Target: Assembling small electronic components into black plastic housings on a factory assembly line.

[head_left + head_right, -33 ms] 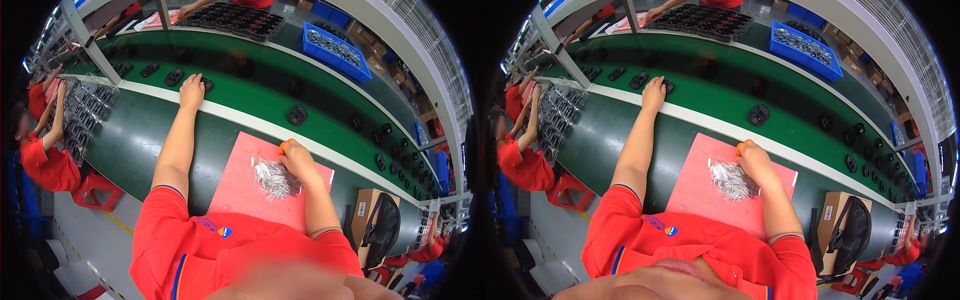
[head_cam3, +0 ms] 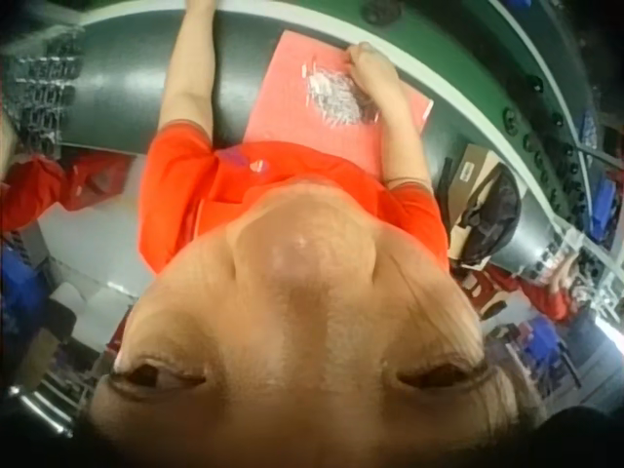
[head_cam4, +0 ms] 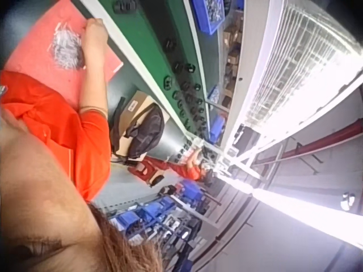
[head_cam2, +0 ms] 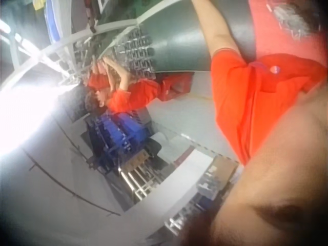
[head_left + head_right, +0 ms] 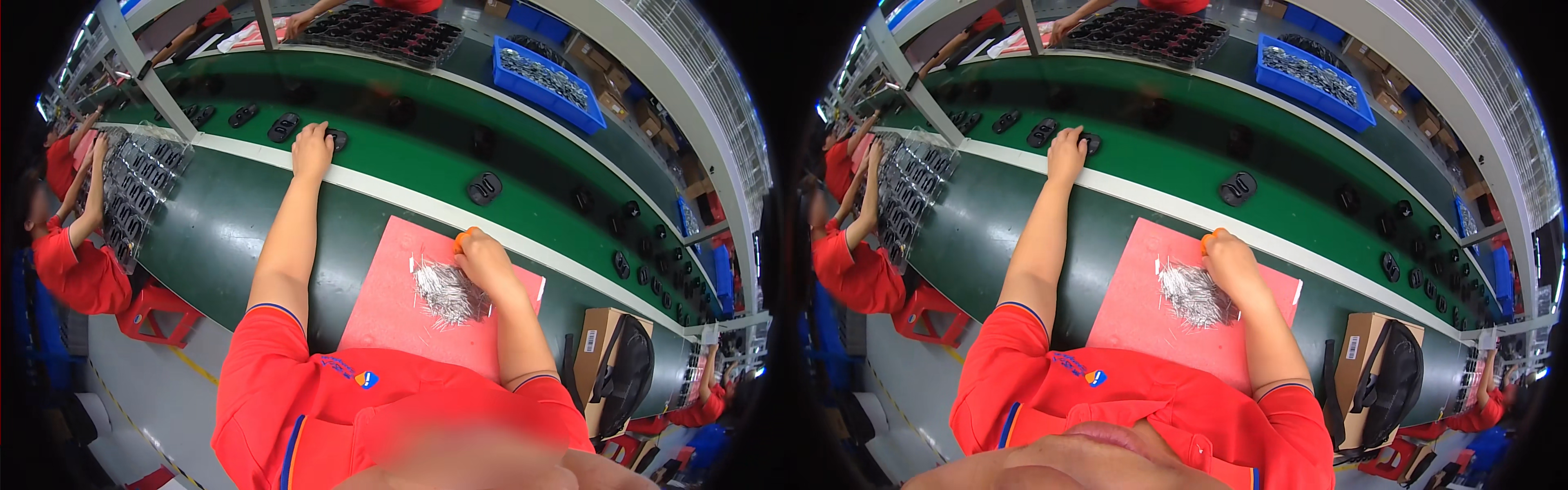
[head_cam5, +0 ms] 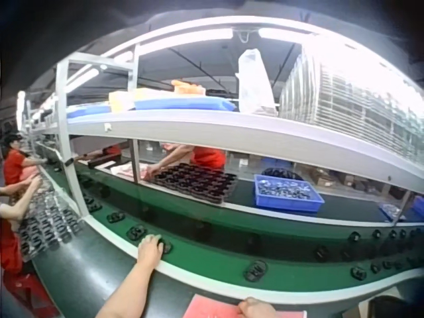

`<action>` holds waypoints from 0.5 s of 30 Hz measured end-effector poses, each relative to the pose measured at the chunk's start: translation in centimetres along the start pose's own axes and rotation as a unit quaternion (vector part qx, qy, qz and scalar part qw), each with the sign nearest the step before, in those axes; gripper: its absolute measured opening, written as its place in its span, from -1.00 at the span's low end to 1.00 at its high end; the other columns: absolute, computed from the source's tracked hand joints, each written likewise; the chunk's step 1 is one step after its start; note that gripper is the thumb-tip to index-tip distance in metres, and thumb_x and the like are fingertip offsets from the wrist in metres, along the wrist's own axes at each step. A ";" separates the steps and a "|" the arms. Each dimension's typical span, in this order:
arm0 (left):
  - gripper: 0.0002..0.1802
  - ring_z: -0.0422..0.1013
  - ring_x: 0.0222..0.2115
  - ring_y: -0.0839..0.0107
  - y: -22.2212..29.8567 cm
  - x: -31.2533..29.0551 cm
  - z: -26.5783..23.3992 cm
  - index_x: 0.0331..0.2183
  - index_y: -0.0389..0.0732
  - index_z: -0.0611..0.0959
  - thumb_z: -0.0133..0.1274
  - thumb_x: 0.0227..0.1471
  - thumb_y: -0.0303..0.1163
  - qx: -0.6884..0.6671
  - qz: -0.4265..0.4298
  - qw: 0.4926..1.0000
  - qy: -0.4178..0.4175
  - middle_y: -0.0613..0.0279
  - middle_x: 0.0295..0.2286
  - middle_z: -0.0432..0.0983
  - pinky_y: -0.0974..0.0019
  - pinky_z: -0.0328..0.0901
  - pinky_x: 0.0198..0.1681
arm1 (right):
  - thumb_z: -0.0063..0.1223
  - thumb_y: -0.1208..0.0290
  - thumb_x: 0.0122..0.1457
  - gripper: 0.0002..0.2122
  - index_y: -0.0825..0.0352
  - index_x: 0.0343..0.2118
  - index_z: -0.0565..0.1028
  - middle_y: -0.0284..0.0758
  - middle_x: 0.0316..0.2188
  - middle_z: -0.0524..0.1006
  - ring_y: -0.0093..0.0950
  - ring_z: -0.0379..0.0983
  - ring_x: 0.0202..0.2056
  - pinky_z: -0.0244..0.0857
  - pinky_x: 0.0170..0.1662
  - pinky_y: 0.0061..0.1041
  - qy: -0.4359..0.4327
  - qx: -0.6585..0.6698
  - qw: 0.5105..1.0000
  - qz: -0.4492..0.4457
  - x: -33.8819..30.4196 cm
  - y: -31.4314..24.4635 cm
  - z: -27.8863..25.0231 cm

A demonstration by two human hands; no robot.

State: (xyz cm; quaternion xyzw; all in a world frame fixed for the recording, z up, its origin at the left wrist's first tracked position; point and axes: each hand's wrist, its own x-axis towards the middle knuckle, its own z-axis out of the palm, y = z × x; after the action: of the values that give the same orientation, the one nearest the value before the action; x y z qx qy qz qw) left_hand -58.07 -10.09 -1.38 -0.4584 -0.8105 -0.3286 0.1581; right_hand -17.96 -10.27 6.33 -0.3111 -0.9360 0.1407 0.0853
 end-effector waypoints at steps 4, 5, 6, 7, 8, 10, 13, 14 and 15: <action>-0.75 0.38 -0.16 0.13 2.2 -0.1 -1.6 -0.25 -0.14 0.62 0.12 -0.01 -0.27 0.032 -0.022 0.999 -0.015 0.17 -0.26 0.48 0.08 0.27 -0.11 | 0.12 0.49 -0.06 -0.88 0.43 -0.47 0.50 -0.08 -0.39 0.48 -0.11 0.48 -0.34 0.38 -0.23 -0.24 0.008 -0.047 0.999 0.011 -0.1 0.0 -0.1; -0.79 0.40 -0.20 0.14 2.3 -0.3 -1.8 -0.31 -0.14 0.63 0.14 -0.03 -0.27 0.018 -0.020 1.000 -0.014 0.17 -0.31 0.49 0.08 0.28 -0.14 | 0.12 0.49 -0.06 -0.88 0.43 -0.47 0.50 -0.08 -0.39 0.48 -0.11 0.48 -0.34 0.38 -0.23 -0.24 0.008 -0.045 0.999 0.009 -0.2 0.1 0.0; -0.82 0.42 -0.24 0.14 2.4 -0.5 -2.0 -0.37 -0.15 0.63 0.15 -0.04 -0.27 0.003 -0.017 1.000 -0.013 0.18 -0.36 0.49 0.08 0.29 -0.18 | 0.12 0.48 -0.06 -0.87 0.43 -0.46 0.50 -0.07 -0.39 0.48 -0.11 0.48 -0.34 0.38 -0.24 -0.24 0.008 -0.034 0.999 0.014 -0.3 0.3 -0.1; -0.82 0.42 -0.24 0.14 2.6 -0.7 -2.1 -0.37 -0.15 0.63 0.15 -0.04 -0.27 0.006 -0.017 1.000 -0.012 0.18 -0.36 0.49 0.08 0.29 -0.18 | 0.12 0.48 -0.05 -0.87 0.42 -0.45 0.50 -0.07 -0.38 0.48 -0.11 0.48 -0.34 0.38 -0.24 -0.24 0.008 -0.024 0.999 0.020 -0.5 0.4 -0.1; -0.82 0.43 -0.29 0.14 3.2 -0.9 -2.1 -0.37 -0.16 0.62 0.15 -0.04 -0.29 -0.035 0.005 0.999 -0.011 0.16 -0.39 0.49 0.08 0.30 -0.22 | 0.12 0.48 -0.05 -0.87 0.42 -0.45 0.50 -0.07 -0.38 0.48 -0.11 0.48 -0.34 0.38 -0.24 -0.24 0.009 -0.023 0.999 0.021 -0.6 0.6 -0.3; -0.83 0.45 -0.43 0.12 4.4 -1.2 -1.7 -0.38 -0.22 0.59 0.14 -0.02 -0.34 -0.110 0.025 0.994 -0.004 0.09 -0.48 0.50 0.11 0.33 -0.35 | 0.11 0.44 -0.01 -0.85 0.42 -0.42 0.52 -0.08 -0.36 0.48 -0.12 0.46 -0.31 0.34 -0.18 -0.25 -0.009 -0.004 1.000 0.030 -0.7 0.9 -0.8; -0.83 0.46 -0.48 0.16 5.8 -1.8 -1.3 -0.41 -0.26 0.57 0.11 0.03 -0.35 -0.239 -0.034 0.970 0.005 0.07 -0.51 0.52 0.16 0.33 -0.40 | 0.12 0.43 -0.02 -0.85 0.41 -0.43 0.52 -0.10 -0.36 0.48 -0.14 0.46 -0.31 0.34 -0.18 -0.26 -0.028 0.020 0.999 0.014 -1.1 0.8 -2.0; -0.83 0.48 -0.51 0.33 6.9 -2.2 -1.9 -0.40 -0.27 0.55 0.06 0.10 -0.35 -0.287 -0.089 0.954 -0.024 0.13 -0.54 0.54 0.29 0.33 -0.45 | 0.12 0.43 -0.02 -0.85 0.41 -0.43 0.52 -0.10 -0.36 0.48 -0.14 0.46 -0.31 0.34 -0.18 -0.26 -0.029 0.020 0.999 0.015 -1.3 0.8 -2.1; -0.83 0.48 -0.51 0.33 7.4 -2.9 -1.4 -0.40 -0.27 0.55 0.06 0.10 -0.35 -0.287 -0.090 0.953 -0.025 0.13 -0.54 0.54 0.29 0.33 -0.45 | 0.12 0.43 -0.03 -0.86 0.40 -0.44 0.52 -0.10 -0.37 0.49 -0.14 0.46 -0.31 0.34 -0.19 -0.27 -0.032 0.010 0.999 -0.002 -1.4 0.8 -2.2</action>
State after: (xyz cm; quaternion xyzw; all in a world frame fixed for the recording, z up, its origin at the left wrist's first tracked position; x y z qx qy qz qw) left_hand -50.31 -10.18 0.91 -0.4176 -0.7236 -0.5487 -0.0311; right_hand -15.85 -10.06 8.03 -0.3037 -0.9375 0.1596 0.0591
